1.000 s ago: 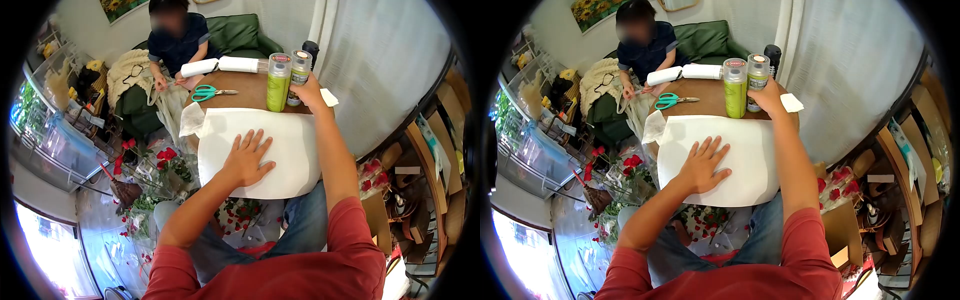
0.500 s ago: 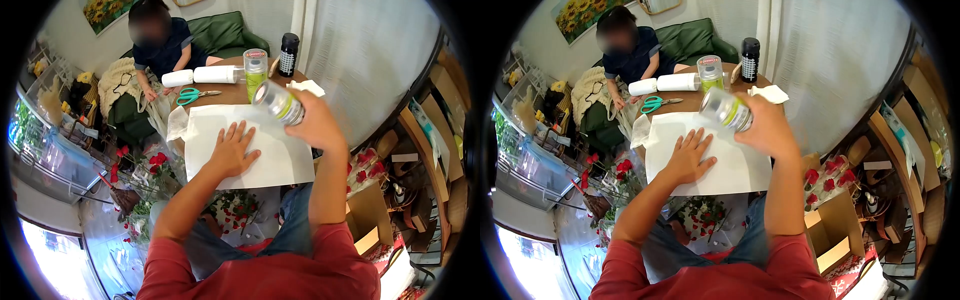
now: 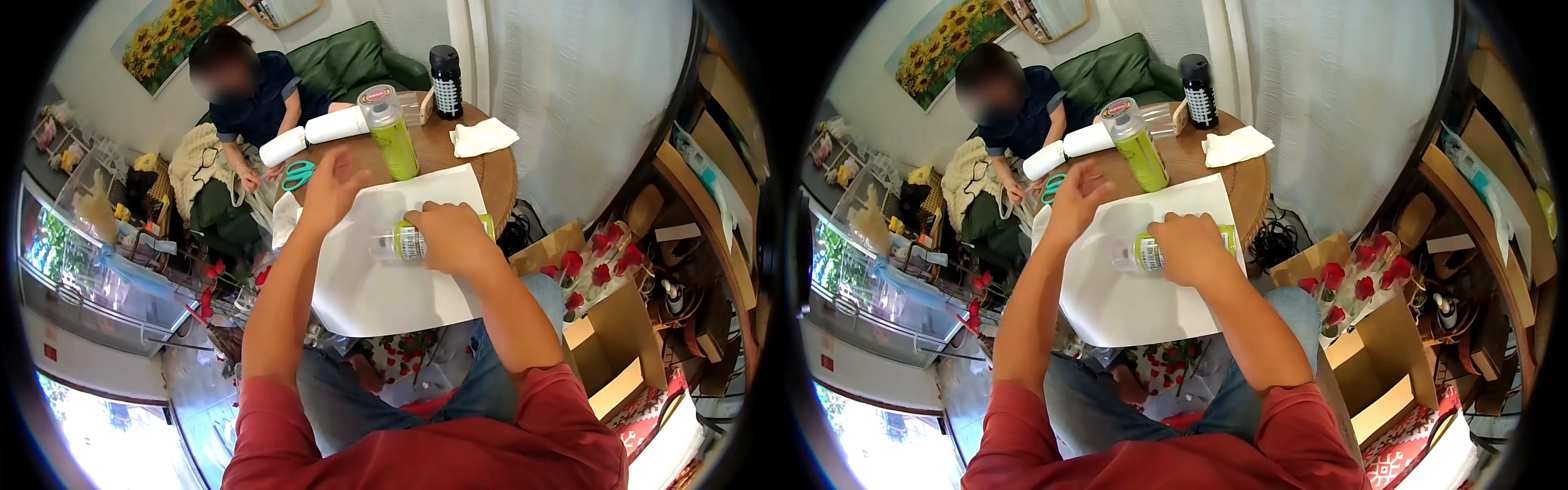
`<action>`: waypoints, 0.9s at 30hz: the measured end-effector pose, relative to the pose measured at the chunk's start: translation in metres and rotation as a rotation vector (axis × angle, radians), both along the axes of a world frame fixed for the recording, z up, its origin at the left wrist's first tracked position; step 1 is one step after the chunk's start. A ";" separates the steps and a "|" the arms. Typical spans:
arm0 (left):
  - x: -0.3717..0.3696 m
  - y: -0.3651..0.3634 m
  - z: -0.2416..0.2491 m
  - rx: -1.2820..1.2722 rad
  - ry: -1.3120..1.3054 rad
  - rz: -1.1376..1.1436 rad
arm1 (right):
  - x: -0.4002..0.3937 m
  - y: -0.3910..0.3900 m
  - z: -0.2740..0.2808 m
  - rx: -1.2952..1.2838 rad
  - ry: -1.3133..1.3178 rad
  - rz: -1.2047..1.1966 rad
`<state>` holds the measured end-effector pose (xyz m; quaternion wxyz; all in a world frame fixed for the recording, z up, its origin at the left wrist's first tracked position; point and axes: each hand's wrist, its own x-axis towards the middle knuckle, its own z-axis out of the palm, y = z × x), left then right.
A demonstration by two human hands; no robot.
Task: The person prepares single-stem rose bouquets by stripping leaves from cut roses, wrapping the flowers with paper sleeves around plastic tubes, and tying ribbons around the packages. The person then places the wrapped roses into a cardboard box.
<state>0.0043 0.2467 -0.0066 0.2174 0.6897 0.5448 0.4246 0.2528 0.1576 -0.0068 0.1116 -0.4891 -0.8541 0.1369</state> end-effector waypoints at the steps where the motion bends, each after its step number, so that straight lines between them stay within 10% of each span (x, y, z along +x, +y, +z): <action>1: 0.013 0.015 0.001 0.000 0.005 -0.004 | -0.002 0.003 -0.004 0.012 -0.022 0.008; 7: 0.069 0.060 0.007 0.001 -0.266 -0.184 | 0.002 0.009 -0.001 0.011 -0.005 0.023; 14: 0.041 0.001 0.089 0.362 0.028 -0.025 | 0.002 0.020 0.001 -0.052 -0.018 0.037; 17: 0.007 -0.048 0.122 -0.054 0.565 -0.223 | 0.002 0.030 0.005 -0.060 -0.042 0.077; 23: -0.043 -0.135 0.080 -0.408 0.749 -0.549 | 0.002 0.078 -0.013 0.031 -0.109 0.140; 27: -0.021 -0.202 0.050 -0.501 0.821 -0.635 | -0.002 0.128 0.015 -0.387 -0.184 0.243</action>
